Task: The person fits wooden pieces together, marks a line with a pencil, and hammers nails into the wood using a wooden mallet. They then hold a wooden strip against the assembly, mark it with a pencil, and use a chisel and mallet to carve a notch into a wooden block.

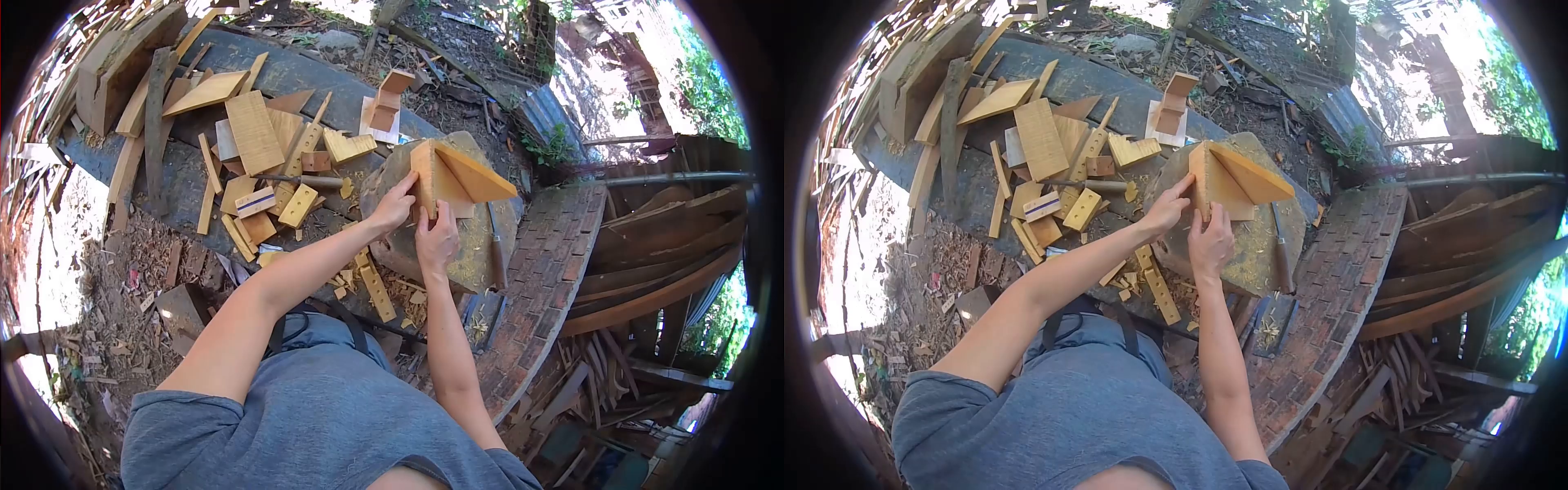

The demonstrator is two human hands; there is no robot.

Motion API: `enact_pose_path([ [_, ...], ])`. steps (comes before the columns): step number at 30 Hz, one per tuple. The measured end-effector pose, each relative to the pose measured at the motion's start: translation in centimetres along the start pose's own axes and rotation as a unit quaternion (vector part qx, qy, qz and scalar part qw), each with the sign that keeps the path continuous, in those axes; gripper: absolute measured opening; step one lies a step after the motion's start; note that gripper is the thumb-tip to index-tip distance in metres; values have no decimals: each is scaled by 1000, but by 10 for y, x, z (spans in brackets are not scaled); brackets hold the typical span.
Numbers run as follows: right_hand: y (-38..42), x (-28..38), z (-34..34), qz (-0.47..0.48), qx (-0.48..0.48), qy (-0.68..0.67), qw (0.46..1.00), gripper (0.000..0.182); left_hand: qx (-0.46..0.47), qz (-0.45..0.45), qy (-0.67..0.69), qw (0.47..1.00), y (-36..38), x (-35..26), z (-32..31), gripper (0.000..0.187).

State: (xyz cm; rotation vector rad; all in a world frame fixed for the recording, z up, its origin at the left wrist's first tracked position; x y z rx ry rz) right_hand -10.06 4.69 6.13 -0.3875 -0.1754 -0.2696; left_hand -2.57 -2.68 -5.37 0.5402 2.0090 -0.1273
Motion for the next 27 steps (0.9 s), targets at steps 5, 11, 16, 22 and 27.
enact_pose_path([
  [5,7,28,10,60,25,-17,998,24,10,48,142,989,14,-27,-6,53],
  [11,42,57,22,89,58,-117,987,23,4,150,225,963,40,-10,28,65],
  [16,34,36,22,49,16,-134,990,22,-48,177,209,961,28,10,23,53],
  [22,-1,16,6,11,-7,-76,997,20,-62,58,100,991,11,-2,8,47],
  [27,-11,10,-7,-5,-12,-77,997,20,7,58,-116,992,18,-35,-10,52],
])
Point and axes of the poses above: each hand's wrist, its own y-axis away from the middle knuckle, its own z-axis out of the back of the hand, x = y × z, the point moved 8 cm from there along -y, towards the middle knuckle, and after that the axes turned 9 degrees about y, right-handed, at the moved point
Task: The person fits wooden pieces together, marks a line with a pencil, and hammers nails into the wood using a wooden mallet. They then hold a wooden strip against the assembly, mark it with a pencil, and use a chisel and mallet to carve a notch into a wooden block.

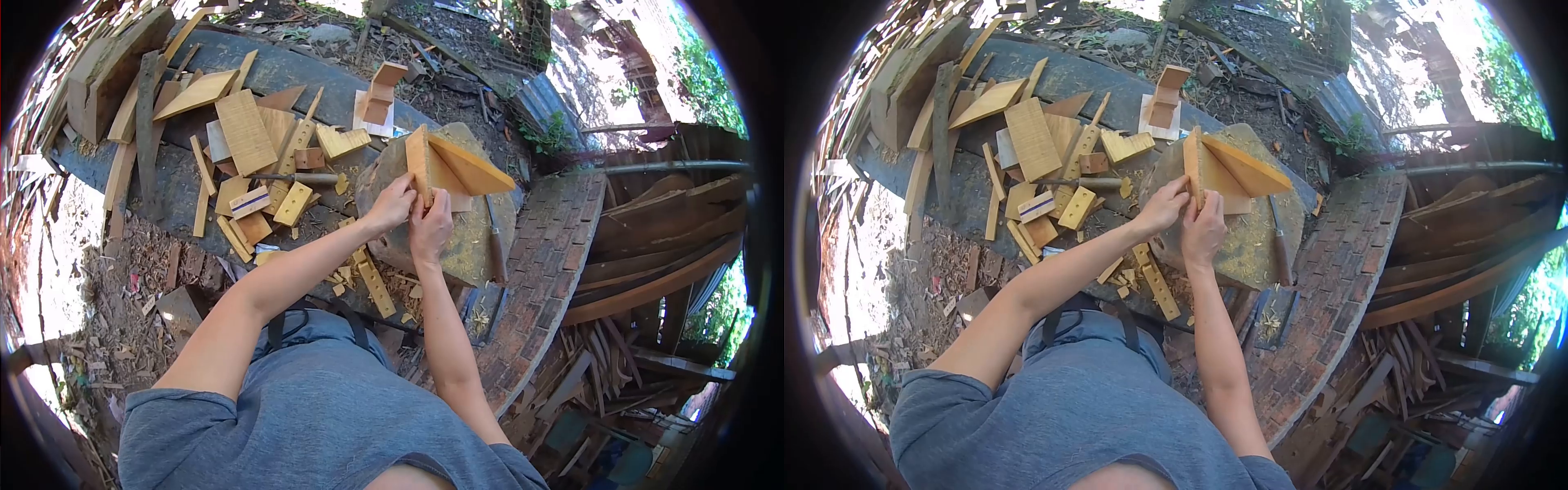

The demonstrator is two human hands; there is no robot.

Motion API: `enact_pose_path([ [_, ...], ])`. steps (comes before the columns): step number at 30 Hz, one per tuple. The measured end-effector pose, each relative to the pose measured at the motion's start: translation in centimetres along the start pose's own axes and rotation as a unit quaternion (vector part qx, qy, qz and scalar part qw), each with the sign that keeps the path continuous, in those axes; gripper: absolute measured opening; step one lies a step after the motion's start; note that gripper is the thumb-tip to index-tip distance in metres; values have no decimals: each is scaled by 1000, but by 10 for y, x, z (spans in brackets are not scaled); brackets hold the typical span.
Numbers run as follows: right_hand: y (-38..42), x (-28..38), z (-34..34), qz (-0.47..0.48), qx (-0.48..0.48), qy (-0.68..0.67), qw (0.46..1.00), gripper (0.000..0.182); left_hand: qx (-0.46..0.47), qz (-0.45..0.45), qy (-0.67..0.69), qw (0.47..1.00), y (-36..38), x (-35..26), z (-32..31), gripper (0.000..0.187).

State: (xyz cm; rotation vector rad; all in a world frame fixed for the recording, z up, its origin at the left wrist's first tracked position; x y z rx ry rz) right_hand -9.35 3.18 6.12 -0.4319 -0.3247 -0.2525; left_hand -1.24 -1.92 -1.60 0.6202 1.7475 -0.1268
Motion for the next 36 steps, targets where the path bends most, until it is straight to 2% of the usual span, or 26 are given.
enact_pose_path([
  [3,2,-3,-1,-21,9,20,1000,19,-6,-15,27,999,-7,14,1,49],
  [6,6,1,5,1,-13,30,999,20,-22,-36,17,999,-6,17,5,46],
  [8,12,5,12,-27,17,-72,997,18,-90,-40,145,985,12,-11,15,47],
  [9,26,-3,-2,-209,156,-256,931,23,-67,-28,194,978,0,8,19,47],
  [10,32,-6,2,-214,150,-254,931,23,-72,37,212,974,4,10,25,45],
  [12,41,0,1,-150,200,-289,924,37,-58,70,339,936,13,22,38,43],
  [13,37,1,13,-127,190,-236,945,66,-89,99,311,941,22,26,52,42],
  [14,37,-10,11,-130,183,-236,945,66,-122,127,283,943,32,29,68,42],
  [15,37,-40,16,-174,94,-128,972,79,-127,128,326,928,36,39,83,41],
  [16,41,-66,24,-215,4,-18,977,93,-132,129,367,912,40,52,98,40],
  [17,38,-86,11,-238,27,-15,971,117,-138,108,348,921,45,56,114,39],
  [18,28,-86,9,-244,20,-17,970,117,-143,84,329,930,50,56,129,38],
  [20,11,-74,-2,-211,83,38,973,124,-143,87,319,933,60,63,151,37],
  [21,11,-72,-5,-216,77,34,973,124,-149,91,313,934,66,63,158,36],
  [23,9,-70,-10,-243,30,-80,966,125,-153,94,283,942,77,55,163,35],
  [27,12,-69,-13,-217,-5,-83,973,119,-159,101,250,950,91,58,175,32],
  [33,20,-49,-16,-189,61,-107,974,110,-171,109,229,952,104,56,178,30],
  [36,11,-22,-22,-139,82,-138,977,106,-187,105,218,952,112,56,186,30],
])
Point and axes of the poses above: each hand's wrist, its own y-axis away from the middle knuckle, its own z-axis out of the back of the hand, x = y × z, the point moved 8 cm from there along -y, towards the middle knuckle, and after that the axes turned 9 degrees about y, right-handed, at the moved point
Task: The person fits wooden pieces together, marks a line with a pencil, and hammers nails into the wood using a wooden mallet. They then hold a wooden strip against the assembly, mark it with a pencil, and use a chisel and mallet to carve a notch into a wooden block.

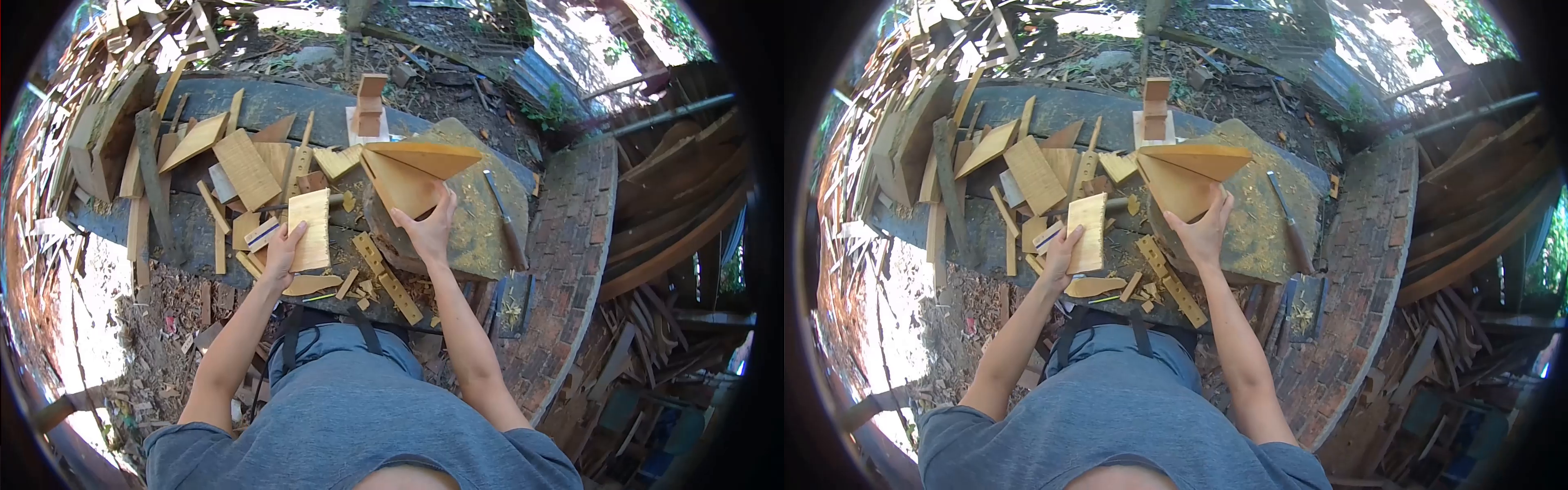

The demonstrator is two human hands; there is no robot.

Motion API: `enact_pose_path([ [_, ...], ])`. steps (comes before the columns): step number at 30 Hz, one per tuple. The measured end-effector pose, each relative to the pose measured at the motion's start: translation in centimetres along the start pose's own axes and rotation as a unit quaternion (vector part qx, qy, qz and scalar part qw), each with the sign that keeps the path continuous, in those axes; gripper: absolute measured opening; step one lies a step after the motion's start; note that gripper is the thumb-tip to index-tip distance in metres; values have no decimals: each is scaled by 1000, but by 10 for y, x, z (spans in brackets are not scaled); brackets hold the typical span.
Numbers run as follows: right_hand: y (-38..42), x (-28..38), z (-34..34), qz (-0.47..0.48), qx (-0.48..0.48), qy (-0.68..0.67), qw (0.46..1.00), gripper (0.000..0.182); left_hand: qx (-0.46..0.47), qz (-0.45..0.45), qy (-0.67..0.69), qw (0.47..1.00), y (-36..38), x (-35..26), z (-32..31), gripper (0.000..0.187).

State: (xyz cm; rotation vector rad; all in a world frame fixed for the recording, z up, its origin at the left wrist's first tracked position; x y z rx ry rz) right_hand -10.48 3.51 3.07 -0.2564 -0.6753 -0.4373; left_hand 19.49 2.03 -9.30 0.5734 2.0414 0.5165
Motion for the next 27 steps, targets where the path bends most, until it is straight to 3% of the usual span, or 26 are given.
enact_pose_path([
  [2,-4,30,-10,90,19,-56,994,98,-12,-7,-5,1000,1,2,16,32],
  [6,-27,87,-63,123,86,-102,983,98,-49,-24,26,998,17,-5,39,33],
  [8,-50,111,-106,162,84,-108,977,100,-68,-77,-23,994,30,-16,52,33],
  [10,-76,113,-159,153,90,-79,981,100,-102,-82,-24,991,45,-16,68,31],
  [12,-97,107,-202,48,124,-47,990,99,-148,-118,-17,982,54,-18,91,29],
  [14,-123,86,-254,2,136,-35,990,100,-195,-109,-34,974,74,-18,109,28],
  [18,-157,73,-301,-67,94,7,993,97,-271,-110,-42,955,113,-14,145,27],
  [21,-165,66,-327,-115,120,6,986,101,-293,-95,0,952,129,-1,169,24],
  [24,-160,55,-345,-92,209,3,974,107,-319,-56,-13,946,133,6,187,26],
  [25,-161,57,-347,-28,213,36,976,110,-317,-43,-33,947,129,6,189,28],
  [26,-156,47,-351,-29,222,81,971,104,-307,-34,-40,950,123,6,189,28],
  [27,-143,53,-340,-8,221,42,974,96,-304,-37,-48,951,118,4,187,28],
])
Point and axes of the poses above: each hand's wrist, its own y-axis away from the middle knuckle, its own z-axis out of the back of the hand, x = y × z, the point moved 8 cm from there along -y, towards the middle knuckle, and after that the axes turned 9 degrees about y, right-handed, at the moved point
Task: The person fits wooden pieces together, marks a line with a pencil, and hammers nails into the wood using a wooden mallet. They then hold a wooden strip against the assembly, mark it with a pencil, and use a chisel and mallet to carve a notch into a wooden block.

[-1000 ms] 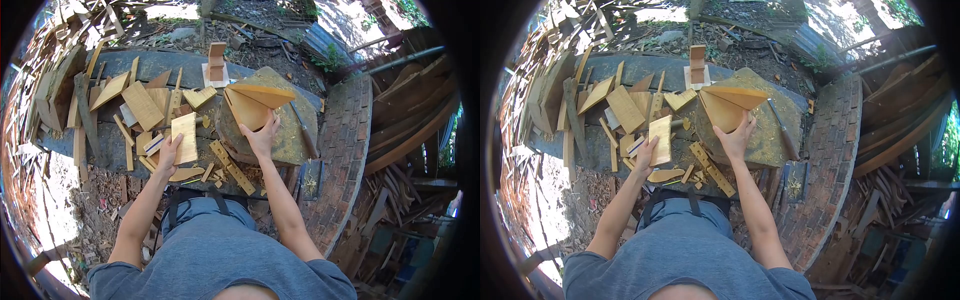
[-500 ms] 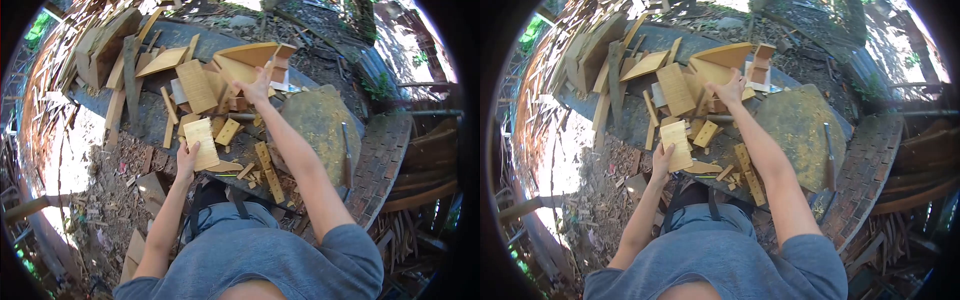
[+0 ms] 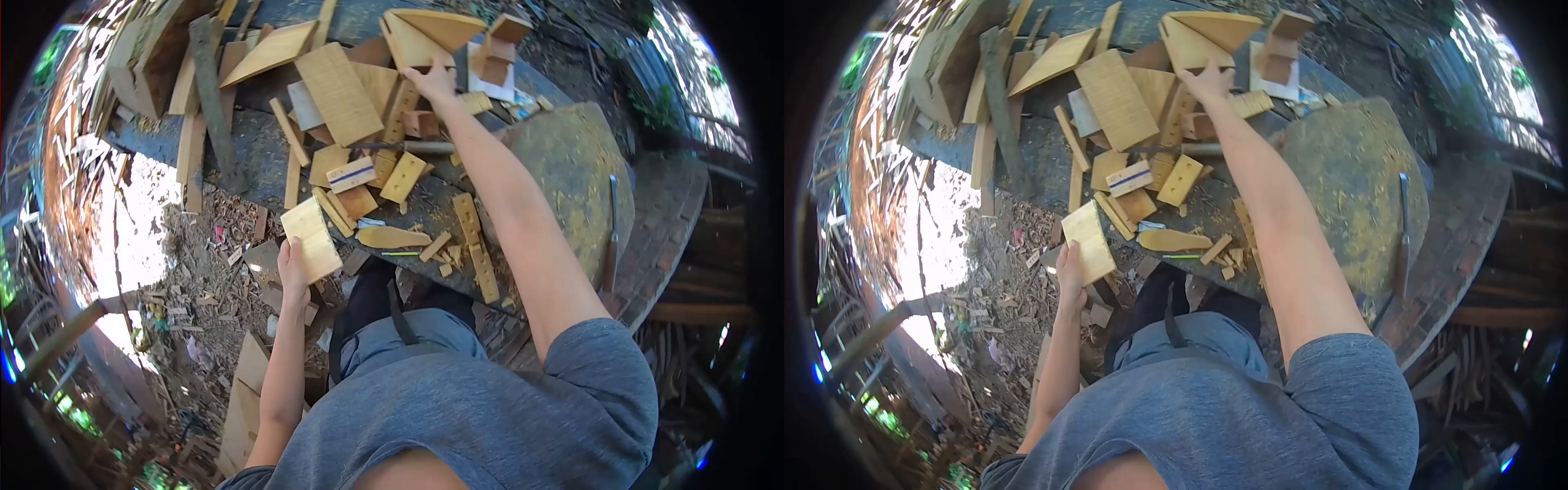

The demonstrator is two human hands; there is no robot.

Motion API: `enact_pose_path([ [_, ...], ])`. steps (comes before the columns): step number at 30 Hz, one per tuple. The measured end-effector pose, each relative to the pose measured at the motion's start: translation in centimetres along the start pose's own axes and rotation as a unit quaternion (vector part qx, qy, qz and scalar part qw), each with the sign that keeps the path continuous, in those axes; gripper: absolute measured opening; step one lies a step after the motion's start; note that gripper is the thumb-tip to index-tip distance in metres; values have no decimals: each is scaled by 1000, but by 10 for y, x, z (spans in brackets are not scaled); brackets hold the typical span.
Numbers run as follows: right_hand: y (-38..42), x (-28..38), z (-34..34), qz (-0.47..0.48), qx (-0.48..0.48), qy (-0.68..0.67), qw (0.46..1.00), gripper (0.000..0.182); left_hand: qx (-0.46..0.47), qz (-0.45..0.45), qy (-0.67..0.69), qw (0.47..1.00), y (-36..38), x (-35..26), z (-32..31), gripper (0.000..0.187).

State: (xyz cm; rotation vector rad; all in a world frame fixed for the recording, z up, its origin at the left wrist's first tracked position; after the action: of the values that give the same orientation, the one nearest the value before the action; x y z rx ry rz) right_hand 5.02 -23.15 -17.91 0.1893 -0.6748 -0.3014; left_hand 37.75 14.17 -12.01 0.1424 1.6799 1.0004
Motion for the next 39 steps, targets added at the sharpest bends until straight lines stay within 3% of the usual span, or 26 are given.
enact_pose_path([
  [1,24,10,11,17,-28,-6,999,83,5,-6,-7,1000,-3,-3,-5,29],
  [3,91,39,39,215,-160,-61,961,54,45,13,-41,998,-14,-4,-22,31],
  [4,137,52,58,265,-162,-86,947,41,67,-22,-74,995,-21,-8,-30,31],
  [5,177,54,66,272,-146,-95,947,41,93,-57,-107,988,-25,-14,-40,31],
  [7,252,44,88,250,-84,-133,955,38,147,-89,-178,969,-24,-24,-77,33],
  [10,342,-11,112,218,-87,-91,968,33,194,-117,-134,965,0,-45,-155,33],
  [12,390,-56,133,167,-101,-46,980,29,330,-206,-219,895,30,-54,-224,34],
  [13,410,-84,141,140,-119,-26,983,28,355,-206,-223,884,43,-51,-254,34],
  [15,447,-153,151,-6,-114,7,993,27,422,-326,-241,811,88,-50,-317,35],
  [16,464,-182,166,-61,-156,20,986,25,446,-263,-273,811,94,-36,-338,36],
  [17,481,-210,179,-116,-195,33,973,24,461,-265,-276,801,105,-29,-356,36],
  [19,515,-260,206,-194,-313,64,927,19,454,-343,-266,778,129,-24,-385,37],
  [22,553,-331,224,-311,-371,45,874,17,436,-368,-314,759,129,-10,-401,51],
  [24,559,-363,221,-312,-365,40,876,17,423,-350,-355,757,124,-9,-402,70],
  [27,545,-381,208,-269,-324,30,906,18,400,-353,-412,739,137,-11,-396,70],
  [29,514,-372,185,-238,-178,98,950,22,388,-361,-438,726,147,-9,-393,73],
  [30,508,-369,180,-225,-201,123,945,35,375,-372,-464,711,144,-4,-392,73],
  [31,503,-369,170,-212,-202,117,949,35,361,-383,-488,696,151,-5,-394,73],
  [34,494,-378,150,-254,-161,128,945,51,373,-328,-422,758,154,5,-394,76],
  [36,493,-379,149,-270,-169,91,944,51,390,-308,-367,786,164,6,-393,77],
  [38,494,-382,155,-282,-183,27,942,51,374,-201,-293,857,188,8,-395,81],
  [39,492,-384,163,-303,-160,-1,939,45,380,-193,-248,870,181,12,-394,82],
])
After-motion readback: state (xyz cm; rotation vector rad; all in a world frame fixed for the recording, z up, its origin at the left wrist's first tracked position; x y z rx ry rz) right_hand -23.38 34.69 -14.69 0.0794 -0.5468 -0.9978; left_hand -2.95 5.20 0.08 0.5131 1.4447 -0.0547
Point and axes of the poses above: each hand's wrist, its own y-axis away from the middle knuckle, its own z-axis out of the back of the hand, x = y × z, the point moved 8 cm from there along -y, towards the middle knuckle, and after that the axes turned 9 degrees about y, right-handed, at the moved point
